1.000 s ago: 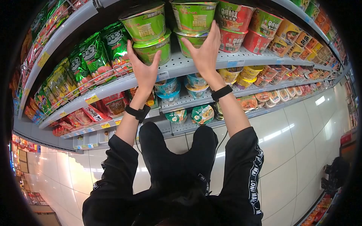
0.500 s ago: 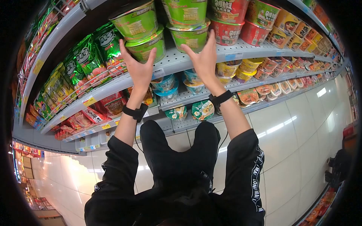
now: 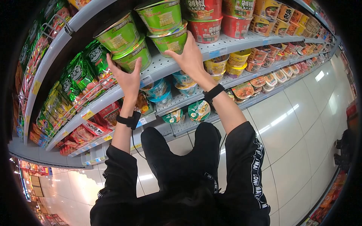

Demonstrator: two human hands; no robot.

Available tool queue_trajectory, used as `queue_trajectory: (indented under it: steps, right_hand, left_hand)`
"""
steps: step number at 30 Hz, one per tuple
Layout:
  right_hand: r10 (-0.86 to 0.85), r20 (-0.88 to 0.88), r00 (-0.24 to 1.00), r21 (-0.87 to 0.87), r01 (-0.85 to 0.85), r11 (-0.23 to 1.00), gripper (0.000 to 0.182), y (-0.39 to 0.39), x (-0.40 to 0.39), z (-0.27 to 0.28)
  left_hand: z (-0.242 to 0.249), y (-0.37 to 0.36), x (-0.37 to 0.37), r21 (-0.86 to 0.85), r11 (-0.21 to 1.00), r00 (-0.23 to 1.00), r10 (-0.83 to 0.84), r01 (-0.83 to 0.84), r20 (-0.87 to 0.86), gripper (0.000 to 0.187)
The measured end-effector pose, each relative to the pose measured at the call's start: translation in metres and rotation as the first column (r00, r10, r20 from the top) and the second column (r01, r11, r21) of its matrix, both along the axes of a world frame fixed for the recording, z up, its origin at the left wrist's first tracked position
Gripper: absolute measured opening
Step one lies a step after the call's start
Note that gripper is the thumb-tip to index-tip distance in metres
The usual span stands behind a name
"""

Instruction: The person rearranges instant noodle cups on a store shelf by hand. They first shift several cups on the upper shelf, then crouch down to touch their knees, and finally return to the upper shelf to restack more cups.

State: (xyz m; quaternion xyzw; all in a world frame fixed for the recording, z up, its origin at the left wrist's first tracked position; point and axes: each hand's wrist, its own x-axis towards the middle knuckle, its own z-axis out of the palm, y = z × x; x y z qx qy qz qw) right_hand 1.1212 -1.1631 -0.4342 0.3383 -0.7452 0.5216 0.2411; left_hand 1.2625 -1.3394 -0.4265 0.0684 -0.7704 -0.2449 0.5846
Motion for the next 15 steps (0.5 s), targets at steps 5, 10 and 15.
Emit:
queue_trajectory:
  steps: [5,10,15]
  right_hand:
    - [0.022,-0.001,1.0,0.009,-0.022,1.0,0.094,0.0,-0.001,-0.003]
    - [-0.065,-0.147,0.987,-0.014,0.063,0.998,0.092,0.035,0.0,-0.014]
    - [-0.258,-0.127,0.958,-0.112,0.245,0.963,0.096,0.077,-0.051,-0.006]
  left_hand:
    - [0.0,0.002,0.001,-0.001,1.0,1.0,0.006,-0.006,0.0,0.105]
    - [0.001,0.002,0.0,0.001,1.0,1.0,0.019,-0.019,0.005,0.105]
    - [-0.002,0.0,-0.001,0.057,0.997,0.998,-0.046,0.048,-0.039,0.107]
